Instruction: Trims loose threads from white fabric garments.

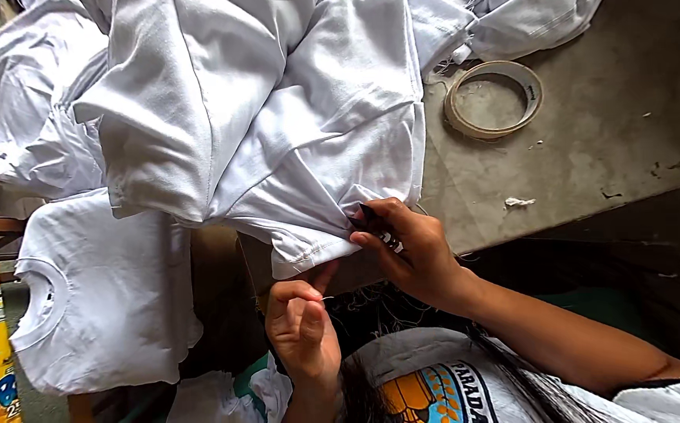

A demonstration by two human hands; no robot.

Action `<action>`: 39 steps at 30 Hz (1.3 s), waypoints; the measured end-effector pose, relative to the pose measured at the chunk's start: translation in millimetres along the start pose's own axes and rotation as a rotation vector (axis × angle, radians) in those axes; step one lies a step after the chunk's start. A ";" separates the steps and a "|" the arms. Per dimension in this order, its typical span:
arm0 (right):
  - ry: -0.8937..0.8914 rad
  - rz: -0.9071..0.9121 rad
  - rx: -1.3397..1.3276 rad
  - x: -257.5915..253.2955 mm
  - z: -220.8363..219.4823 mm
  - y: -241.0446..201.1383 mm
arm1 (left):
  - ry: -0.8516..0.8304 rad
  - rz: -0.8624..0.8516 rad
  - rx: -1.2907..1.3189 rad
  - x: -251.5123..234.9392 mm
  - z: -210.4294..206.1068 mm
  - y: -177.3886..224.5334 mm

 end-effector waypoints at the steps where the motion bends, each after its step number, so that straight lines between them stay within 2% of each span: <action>1: 0.001 0.001 0.002 -0.3 0.3 0.3 | 0.005 -0.021 0.044 -2.1 -0.3 1.0; 8: 0.022 0.008 -0.013 0.1 -3.0 3.3 | 0.024 -0.025 0.263 -0.2 -2.4 8.8; 22: 0.020 0.069 -0.125 3.8 -2.6 10.4 | 0.109 -0.032 0.291 -5.2 3.1 4.1; 31: 0.101 0.241 -0.209 22.0 0.9 13.3 | 0.157 0.024 0.325 -6.0 6.5 2.8; 35: 0.091 0.262 -0.188 21.8 0.4 13.0 | 0.143 0.004 0.257 -6.5 9.9 2.3; 39: 0.085 0.275 -0.168 21.3 -1.8 13.0 | 0.131 -0.041 0.045 -10.2 4.8 1.6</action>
Point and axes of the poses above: each hand's wrist, its own x-axis away from the middle knuckle, its own z-axis out of the back of the hand, y = z × x, the point moved 3 cm from there along -x, towards the middle knuckle, and after that the axes turned 10 degrees about -z, right-handed, at the moved point
